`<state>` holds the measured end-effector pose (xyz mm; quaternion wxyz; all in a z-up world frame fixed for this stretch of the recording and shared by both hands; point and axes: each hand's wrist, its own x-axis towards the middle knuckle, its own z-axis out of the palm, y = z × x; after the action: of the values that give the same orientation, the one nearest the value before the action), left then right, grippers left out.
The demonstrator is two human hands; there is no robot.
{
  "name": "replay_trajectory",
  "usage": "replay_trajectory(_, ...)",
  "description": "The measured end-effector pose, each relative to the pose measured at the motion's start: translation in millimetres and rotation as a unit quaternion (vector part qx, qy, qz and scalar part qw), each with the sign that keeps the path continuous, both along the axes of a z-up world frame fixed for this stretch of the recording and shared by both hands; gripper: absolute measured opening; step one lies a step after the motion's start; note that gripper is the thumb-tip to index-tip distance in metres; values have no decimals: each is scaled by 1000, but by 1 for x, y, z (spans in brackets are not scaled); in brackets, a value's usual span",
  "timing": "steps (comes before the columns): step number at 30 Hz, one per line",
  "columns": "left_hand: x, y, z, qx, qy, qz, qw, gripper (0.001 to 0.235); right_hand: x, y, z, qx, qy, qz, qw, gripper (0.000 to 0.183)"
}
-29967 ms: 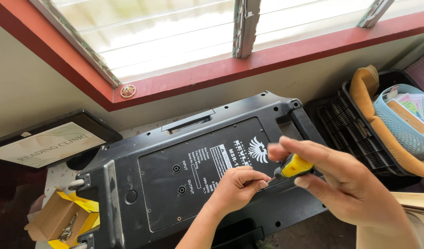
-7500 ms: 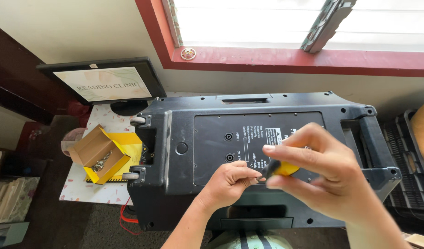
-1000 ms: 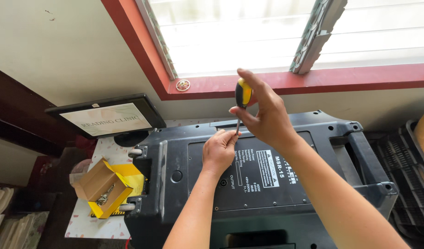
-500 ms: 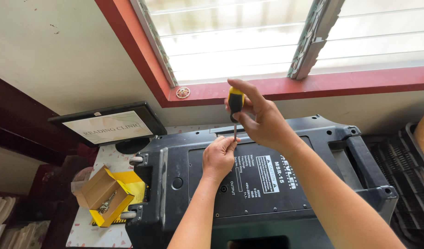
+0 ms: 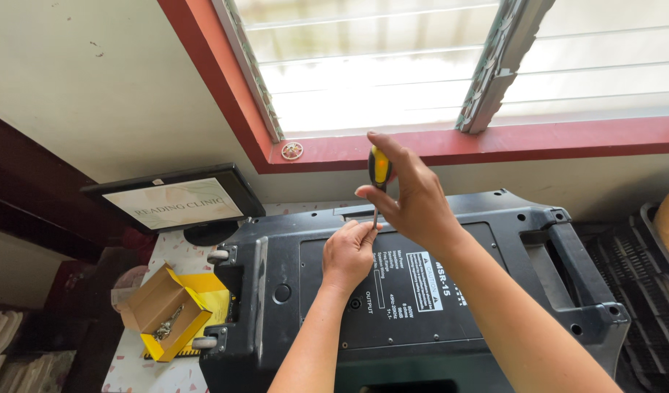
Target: The person uses a screwdriver to tighten screws on the back panel of a black electronic device. The person systematically works through several screw holes, securing the panel in place.
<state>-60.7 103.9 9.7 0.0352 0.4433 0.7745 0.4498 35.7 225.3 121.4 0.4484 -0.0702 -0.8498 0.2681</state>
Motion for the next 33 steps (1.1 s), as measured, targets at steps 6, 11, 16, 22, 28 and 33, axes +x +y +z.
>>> replay_trajectory(6, -1, 0, -3, -8, 4, 7, 1000, 16, -6, 2, -12, -8, 56, -26, 998, 76)
replay_trajectory(11, -2, -2, -2, -3, 10, 5, 1000, 14, 2, -5, -4, -65, 27, 37, 997, 78)
replay_trajectory(16, -1, -1, -1, 0, 2, 4, 1000, 15, -2, -8, -9, -50, 62, 6, 997, 79)
replay_trajectory(22, -2, 0, 0, 10, -11, 3, 1000, 15, -3, -5, -12, -115, -16, 10, 993, 80)
replay_trajectory(28, -29, -10, 7, 196, -503, 7, 842, 40, -2, -17, 1, -134, -45, 14, 990, 77)
replay_trajectory(33, -25, -60, 34, 286, -695, 31, 659, 33, -6, -18, 2, -166, -104, -8, 981, 81)
